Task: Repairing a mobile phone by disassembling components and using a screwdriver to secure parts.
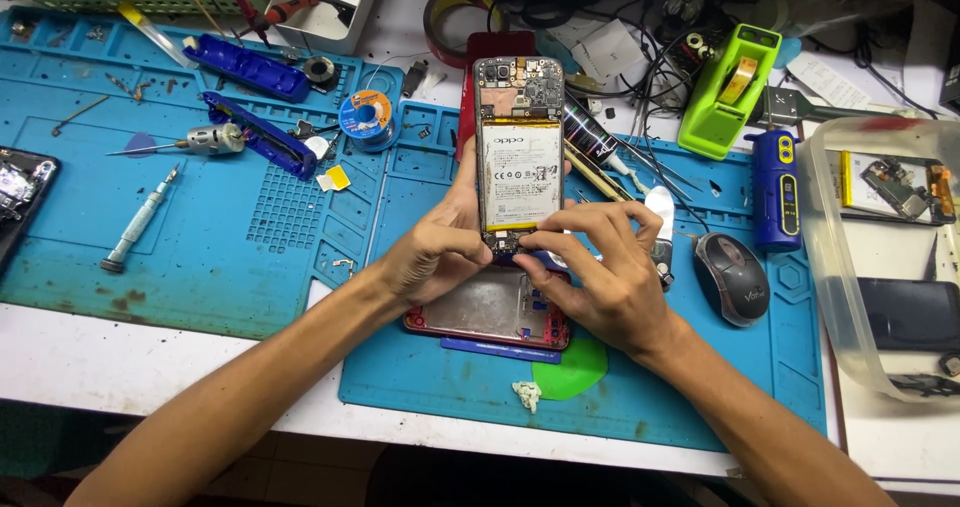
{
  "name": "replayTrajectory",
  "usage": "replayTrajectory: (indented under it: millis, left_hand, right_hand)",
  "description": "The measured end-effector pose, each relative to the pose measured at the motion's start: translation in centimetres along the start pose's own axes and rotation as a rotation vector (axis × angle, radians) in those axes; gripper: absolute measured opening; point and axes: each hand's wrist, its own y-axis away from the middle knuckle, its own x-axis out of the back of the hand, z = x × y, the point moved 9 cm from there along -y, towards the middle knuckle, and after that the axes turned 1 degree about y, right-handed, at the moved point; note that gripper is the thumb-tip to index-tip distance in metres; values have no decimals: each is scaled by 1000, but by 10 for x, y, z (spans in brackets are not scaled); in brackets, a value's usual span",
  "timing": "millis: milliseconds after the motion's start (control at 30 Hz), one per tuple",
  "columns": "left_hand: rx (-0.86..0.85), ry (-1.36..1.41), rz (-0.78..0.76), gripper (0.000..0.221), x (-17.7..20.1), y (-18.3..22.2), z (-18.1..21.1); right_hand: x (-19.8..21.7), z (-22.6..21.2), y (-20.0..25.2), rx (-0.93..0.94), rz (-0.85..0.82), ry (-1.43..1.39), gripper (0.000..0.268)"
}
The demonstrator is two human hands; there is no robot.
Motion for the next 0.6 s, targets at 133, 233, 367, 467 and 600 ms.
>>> replayTrajectory:
  millis: [133,233,367,467,600]
  left_hand:
    - [68,-2,-112,115,-1,0,0]
    - [75,2,-120,116,-1,0,-4]
    - [6,-53,-15,119,12,-4,-7]
    - [7,-32,-27,116,13,-3,-11]
    - [11,-22,-42,114,12,-5,-12]
  right_hand:
    - [-3,-2,1,29,-80,78,18]
    - [-4,-4,0,29,-82,83,18]
    - [1,1,0,-9,3,12,18]
    - [1,4,1,0,-14,-4,18]
    - [0,6,1,-2,-51,-32,22]
